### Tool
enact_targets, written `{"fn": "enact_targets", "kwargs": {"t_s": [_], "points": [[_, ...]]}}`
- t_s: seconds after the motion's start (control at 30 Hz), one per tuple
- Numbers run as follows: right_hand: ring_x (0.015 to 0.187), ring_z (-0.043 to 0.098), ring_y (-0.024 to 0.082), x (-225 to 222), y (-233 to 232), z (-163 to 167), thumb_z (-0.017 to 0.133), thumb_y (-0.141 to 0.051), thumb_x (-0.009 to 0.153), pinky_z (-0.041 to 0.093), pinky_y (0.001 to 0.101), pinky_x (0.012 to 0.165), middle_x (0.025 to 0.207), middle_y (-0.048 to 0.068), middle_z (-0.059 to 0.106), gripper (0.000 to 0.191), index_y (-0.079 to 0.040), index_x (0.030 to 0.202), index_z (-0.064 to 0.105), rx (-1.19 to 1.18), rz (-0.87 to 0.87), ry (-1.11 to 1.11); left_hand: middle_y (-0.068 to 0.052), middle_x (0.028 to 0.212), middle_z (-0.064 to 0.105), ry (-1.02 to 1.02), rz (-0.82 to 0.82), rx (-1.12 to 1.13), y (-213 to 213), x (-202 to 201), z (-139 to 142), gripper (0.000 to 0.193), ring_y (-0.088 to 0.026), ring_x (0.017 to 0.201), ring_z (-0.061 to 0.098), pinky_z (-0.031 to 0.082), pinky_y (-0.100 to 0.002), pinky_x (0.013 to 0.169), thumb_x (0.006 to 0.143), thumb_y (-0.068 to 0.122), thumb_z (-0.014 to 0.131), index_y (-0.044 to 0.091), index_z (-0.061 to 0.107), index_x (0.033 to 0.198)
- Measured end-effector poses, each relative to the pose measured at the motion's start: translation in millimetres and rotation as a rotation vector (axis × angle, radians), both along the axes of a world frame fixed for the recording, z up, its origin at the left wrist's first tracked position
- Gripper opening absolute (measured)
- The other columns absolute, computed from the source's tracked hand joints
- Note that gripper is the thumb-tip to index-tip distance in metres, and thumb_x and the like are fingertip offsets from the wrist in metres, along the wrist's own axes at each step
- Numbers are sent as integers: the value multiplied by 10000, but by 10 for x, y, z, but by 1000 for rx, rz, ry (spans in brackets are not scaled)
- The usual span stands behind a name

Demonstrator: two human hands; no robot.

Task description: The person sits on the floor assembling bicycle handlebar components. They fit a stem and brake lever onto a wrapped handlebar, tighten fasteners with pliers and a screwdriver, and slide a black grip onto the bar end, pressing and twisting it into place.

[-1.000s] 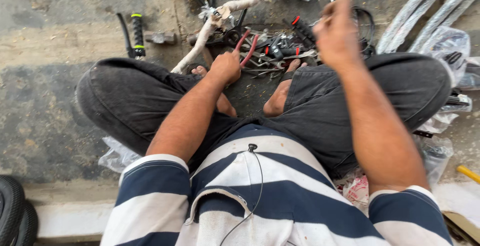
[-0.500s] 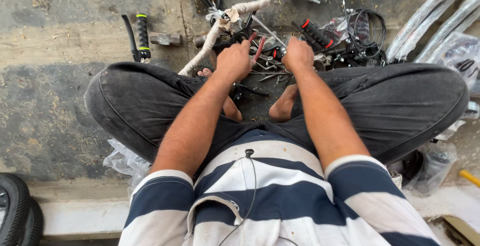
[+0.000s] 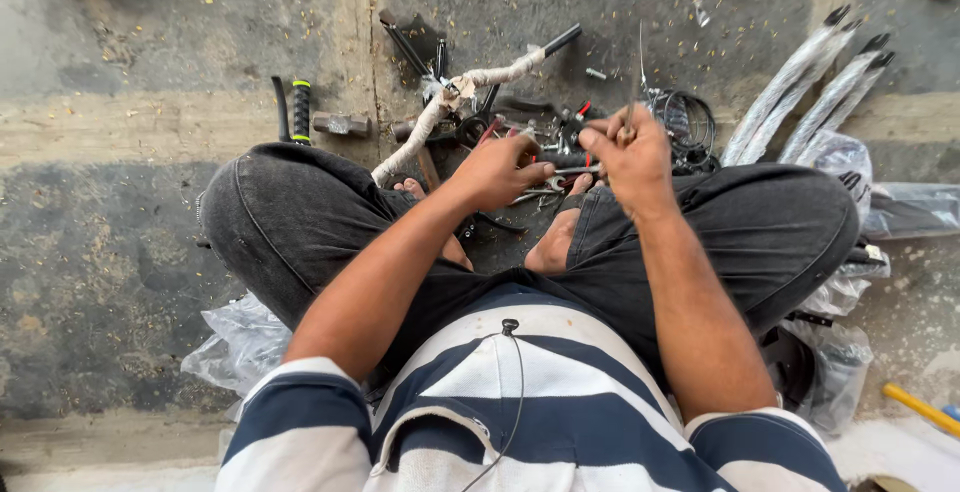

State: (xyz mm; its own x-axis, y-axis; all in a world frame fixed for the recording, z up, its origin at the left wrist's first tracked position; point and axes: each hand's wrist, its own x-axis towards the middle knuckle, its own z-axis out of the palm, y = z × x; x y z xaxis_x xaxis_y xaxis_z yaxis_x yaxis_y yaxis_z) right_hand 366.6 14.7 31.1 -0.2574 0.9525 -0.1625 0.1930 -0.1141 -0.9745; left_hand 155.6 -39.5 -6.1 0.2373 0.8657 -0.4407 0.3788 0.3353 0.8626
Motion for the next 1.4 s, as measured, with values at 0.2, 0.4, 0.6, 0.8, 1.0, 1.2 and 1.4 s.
{"fn": "enact_targets", "kwargs": {"t_s": [0.2, 0.4, 0.6, 0.8, 1.0, 1.2, 1.4], "points": [[459, 540, 97, -74, -302, 7, 742, -59, 951, 370, 234, 366, 738, -14, 610, 247, -140, 901, 513, -508, -62, 427, -70, 1292, 669, -967, 358, -95, -366, 69, 168, 490, -154, 1170, 630, 522, -345, 999, 998, 260, 723, 12, 563, 1389], [503, 575, 94, -213, -415, -13, 707, -81, 983, 375, 236, 387, 729, -22, 602, 230, -144, 910, 498, -529, -53, 366, -66, 1249, 673, -1091, 472, 57, -403, 188, 54, 376, -161, 1154, 654, 553, -356, 1041, 1012, 180, 699, 32, 584, 1338], [628, 568, 62, 59, -734, 112, 670, -90, 1012, 424, 213, 495, 809, 7, 623, 202, -49, 1182, 569, -191, 0, -77, -101, 1047, 639, -465, 711, 220, -250, 24, -109, 373, -154, 897, 583, 503, -324, 785, 1011, 173, 704, 20, 569, 1324], [672, 583, 92, 225, -1146, 506, 678, -89, 996, 476, 234, 579, 892, 48, 629, 401, -22, 1389, 632, 76, 84, -301, -192, 986, 715, -23, 723, 410, -195, -67, -124, 462, -366, 903, 690, 530, -439, 812, 964, 311, 722, 21, 518, 1259], [815, 707, 142, 122, -1196, 830, 722, -68, 972, 572, 277, 705, 949, 91, 698, 333, -20, 1299, 681, 380, 210, -443, -227, 1005, 709, 148, 727, 448, -238, -105, 28, 492, -461, 943, 669, 503, -521, 796, 933, 331, 757, 30, 459, 1184], [811, 714, 201, 39, -1160, 899, 752, -59, 941, 574, 311, 704, 985, 109, 699, 291, -32, 1230, 722, 519, 240, -561, -184, 963, 708, 212, 704, 485, -288, -153, 204, 416, -418, 887, 696, 521, -491, 727, 918, 281, 783, 57, 483, 1099], [805, 695, 230, 20, -1120, 937, 775, -63, 923, 558, 339, 693, 1006, 91, 683, 284, -68, 1206, 755, 702, 236, -674, -146, 934, 716, 197, 664, 513, -293, -120, 293, 347, -382, 868, 719, 537, -469, 715, 912, 252, 769, 68, 513, 1056]]}}
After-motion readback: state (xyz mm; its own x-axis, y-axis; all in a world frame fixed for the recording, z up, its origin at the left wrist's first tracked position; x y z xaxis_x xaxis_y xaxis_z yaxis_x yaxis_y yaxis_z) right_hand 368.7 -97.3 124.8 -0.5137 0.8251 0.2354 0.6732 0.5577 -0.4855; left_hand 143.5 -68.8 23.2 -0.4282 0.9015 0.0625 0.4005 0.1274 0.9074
